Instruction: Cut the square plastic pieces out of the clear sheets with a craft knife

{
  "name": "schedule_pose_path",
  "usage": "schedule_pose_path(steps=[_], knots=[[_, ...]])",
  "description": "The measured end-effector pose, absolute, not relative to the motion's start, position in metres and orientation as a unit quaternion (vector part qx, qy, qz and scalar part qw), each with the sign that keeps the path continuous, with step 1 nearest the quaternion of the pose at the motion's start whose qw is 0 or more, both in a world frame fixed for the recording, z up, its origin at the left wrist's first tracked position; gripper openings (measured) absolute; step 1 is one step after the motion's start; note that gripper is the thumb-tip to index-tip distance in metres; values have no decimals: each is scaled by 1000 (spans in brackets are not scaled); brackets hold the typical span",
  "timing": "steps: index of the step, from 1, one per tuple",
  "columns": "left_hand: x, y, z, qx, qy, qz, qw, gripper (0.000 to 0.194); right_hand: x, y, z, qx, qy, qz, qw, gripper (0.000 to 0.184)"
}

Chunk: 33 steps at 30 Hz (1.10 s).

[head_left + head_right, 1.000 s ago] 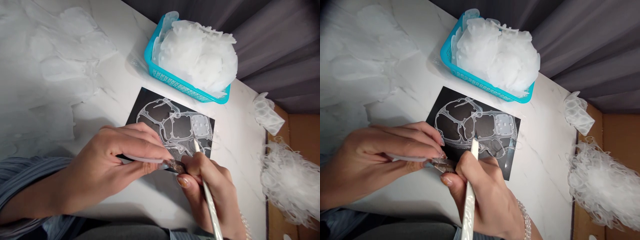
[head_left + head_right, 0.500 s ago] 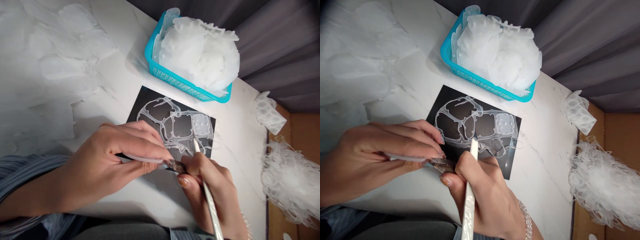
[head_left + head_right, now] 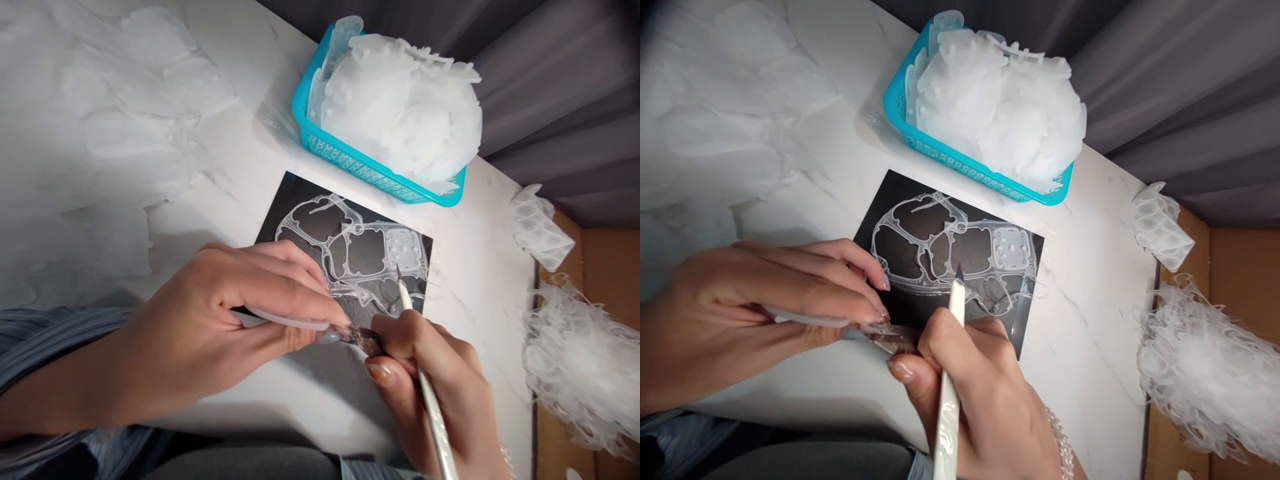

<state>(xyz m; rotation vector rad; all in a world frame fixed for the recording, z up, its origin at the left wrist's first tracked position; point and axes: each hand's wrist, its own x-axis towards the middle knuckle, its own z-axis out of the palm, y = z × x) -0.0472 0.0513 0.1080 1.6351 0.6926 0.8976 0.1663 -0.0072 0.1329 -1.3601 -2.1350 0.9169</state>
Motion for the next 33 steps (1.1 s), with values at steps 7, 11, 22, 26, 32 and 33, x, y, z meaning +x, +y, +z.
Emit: schedule_pose_path(steps=[7,11,22,26,32,33], knots=[[-48,50,105,697,298,376,533,29,165,-7,134,-493,-773,339,213,28],[-48,49,105,698,289,377,536,30,165,-8,134,-491,-773,340,215,29],[-49,51,106,701,289,376,532,29,166,-8,134,-492,-779,327,210,27],[-48,50,106,700,299,376,528,28,165,-7,134,-493,-781,319,213,28],[-47,50,106,695,304,374,533,23,166,-7,134,-493,-785,312,209,29],[-47,50,107,695,305,373,534,24,166,-7,134,-494,-784,312,208,29]])
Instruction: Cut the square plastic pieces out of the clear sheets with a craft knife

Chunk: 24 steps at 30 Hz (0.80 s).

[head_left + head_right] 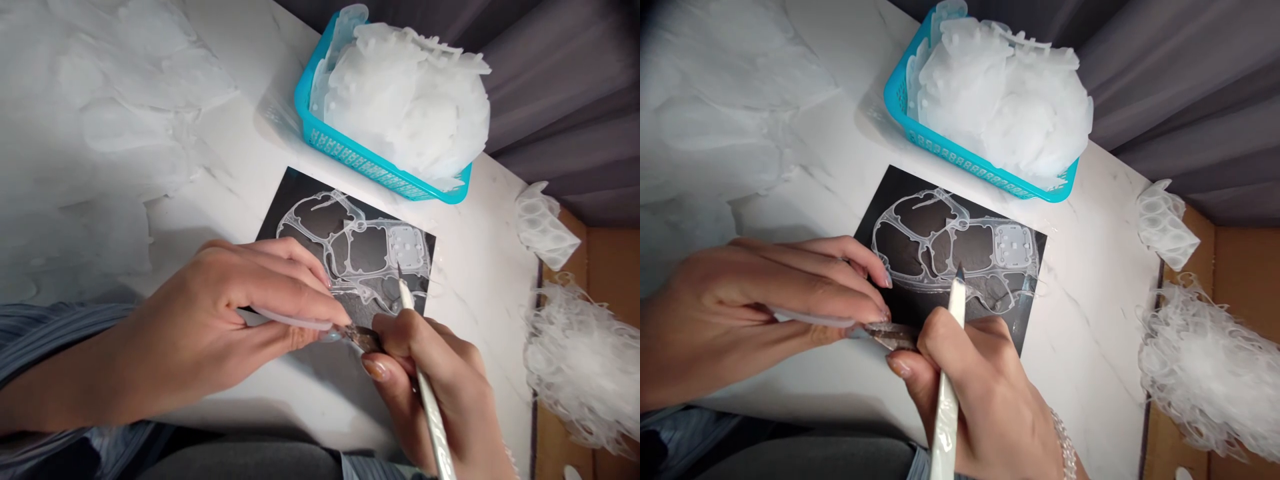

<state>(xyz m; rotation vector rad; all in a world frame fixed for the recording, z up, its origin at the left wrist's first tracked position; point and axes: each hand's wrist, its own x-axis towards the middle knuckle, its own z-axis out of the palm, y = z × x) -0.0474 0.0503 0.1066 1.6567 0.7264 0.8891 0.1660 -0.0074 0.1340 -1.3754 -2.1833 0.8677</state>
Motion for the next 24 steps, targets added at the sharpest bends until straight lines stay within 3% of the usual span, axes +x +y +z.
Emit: schedule_pose_path(steps=[24], knots=[[-54,54,110,726,308,326,521,20,165,-5,132,-483,-787,327,201,28]])
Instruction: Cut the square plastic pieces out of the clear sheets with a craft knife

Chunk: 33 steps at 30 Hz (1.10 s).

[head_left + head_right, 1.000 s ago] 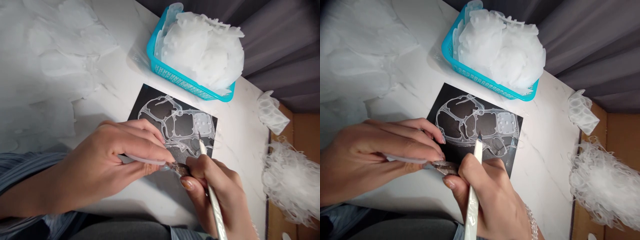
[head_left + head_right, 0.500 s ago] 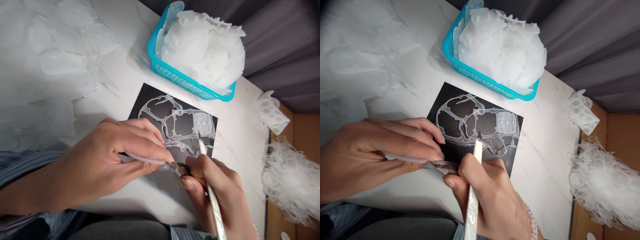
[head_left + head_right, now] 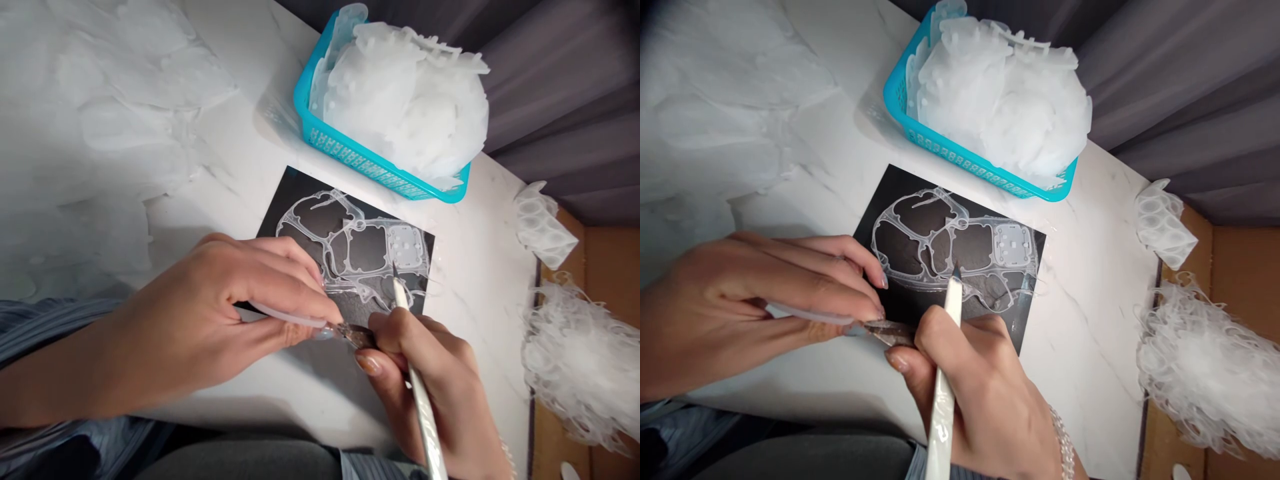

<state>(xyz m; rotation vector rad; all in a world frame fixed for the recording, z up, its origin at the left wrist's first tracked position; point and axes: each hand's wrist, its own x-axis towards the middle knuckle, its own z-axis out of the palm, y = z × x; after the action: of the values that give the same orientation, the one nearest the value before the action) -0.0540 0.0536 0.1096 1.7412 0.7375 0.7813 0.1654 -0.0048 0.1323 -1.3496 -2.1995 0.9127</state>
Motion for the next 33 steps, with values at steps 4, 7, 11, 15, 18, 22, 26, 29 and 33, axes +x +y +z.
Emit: schedule_pose_path(steps=[4,7,11,15,18,22,26,29,33], knots=[[-54,54,109,728,307,323,521,19,166,-5,133,-486,-790,318,196,27],[-53,55,110,724,310,321,526,19,168,-6,133,-487,-788,317,202,28],[-53,56,112,719,329,284,542,21,171,-6,133,-507,-767,332,210,28],[-54,56,114,707,338,263,563,20,173,-6,134,-506,-750,370,211,29],[-54,57,115,670,371,229,601,14,173,-5,135,-518,-738,385,198,28],[-54,59,115,602,387,183,674,13,172,-4,138,-574,-708,361,197,28],[-55,61,109,545,410,175,710,20,186,-6,130,-654,-665,281,226,32],[-55,60,101,504,408,191,737,28,219,-13,112,-769,-586,134,217,32],[-53,60,99,497,417,212,731,22,261,-32,90,-847,-492,83,184,35]])
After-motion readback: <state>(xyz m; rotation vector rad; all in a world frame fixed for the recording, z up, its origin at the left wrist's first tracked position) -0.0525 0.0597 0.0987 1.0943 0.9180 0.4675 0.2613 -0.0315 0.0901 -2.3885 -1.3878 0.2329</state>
